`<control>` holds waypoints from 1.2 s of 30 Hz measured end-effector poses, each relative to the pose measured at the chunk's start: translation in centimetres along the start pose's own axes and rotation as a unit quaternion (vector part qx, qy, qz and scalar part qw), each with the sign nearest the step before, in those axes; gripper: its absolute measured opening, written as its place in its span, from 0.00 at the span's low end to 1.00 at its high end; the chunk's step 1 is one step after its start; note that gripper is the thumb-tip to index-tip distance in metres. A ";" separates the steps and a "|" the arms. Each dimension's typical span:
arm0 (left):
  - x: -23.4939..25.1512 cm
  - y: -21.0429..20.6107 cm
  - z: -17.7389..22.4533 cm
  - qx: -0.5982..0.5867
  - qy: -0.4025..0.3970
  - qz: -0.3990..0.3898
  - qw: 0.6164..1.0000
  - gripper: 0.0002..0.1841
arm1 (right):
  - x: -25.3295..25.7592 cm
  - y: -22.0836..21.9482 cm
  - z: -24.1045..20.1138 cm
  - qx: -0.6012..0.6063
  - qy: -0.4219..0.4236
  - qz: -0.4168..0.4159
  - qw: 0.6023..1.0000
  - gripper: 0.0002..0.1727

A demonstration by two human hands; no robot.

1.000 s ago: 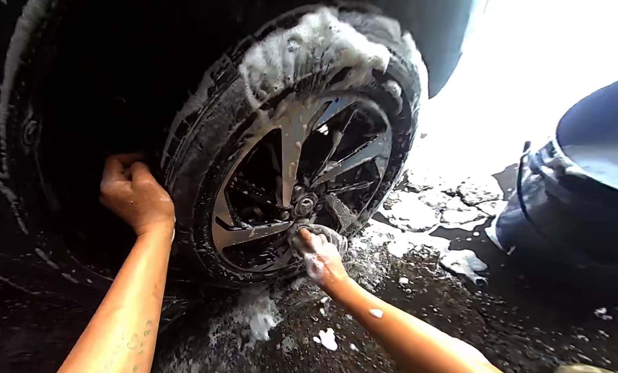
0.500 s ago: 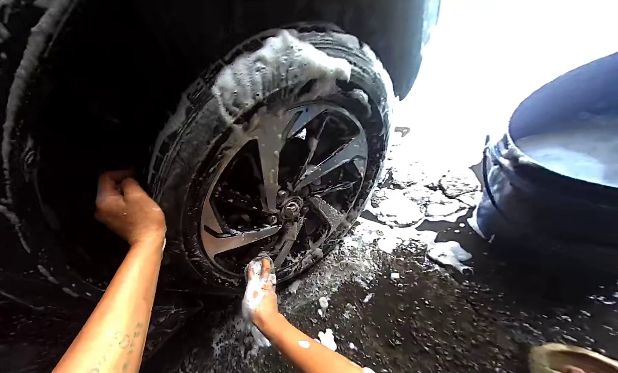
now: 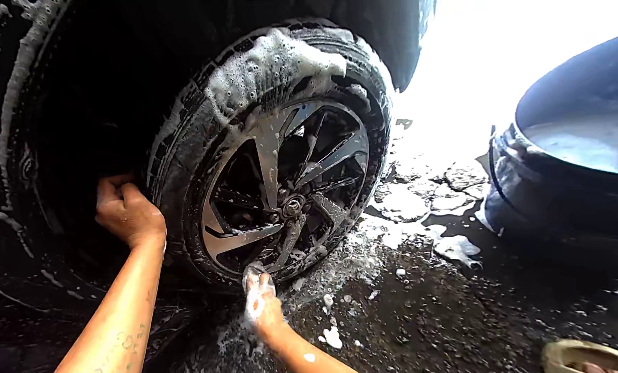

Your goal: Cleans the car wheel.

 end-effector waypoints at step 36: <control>0.1 0.2 -0.7 -0.021 -0.036 0.008 0.999 0.14 | 5.9 23.4 13.8 -0.113 -0.025 0.231 0.966 0.31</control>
Point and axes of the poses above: each hand's wrist, its own x-axis towards the middle knuckle, its own y-axis out of the back of the hand, z = x × y, the point moved 7 cm from there along x, towards the middle knuckle, and after that the axes turned 9 degrees about x, right-handed, at the moved point
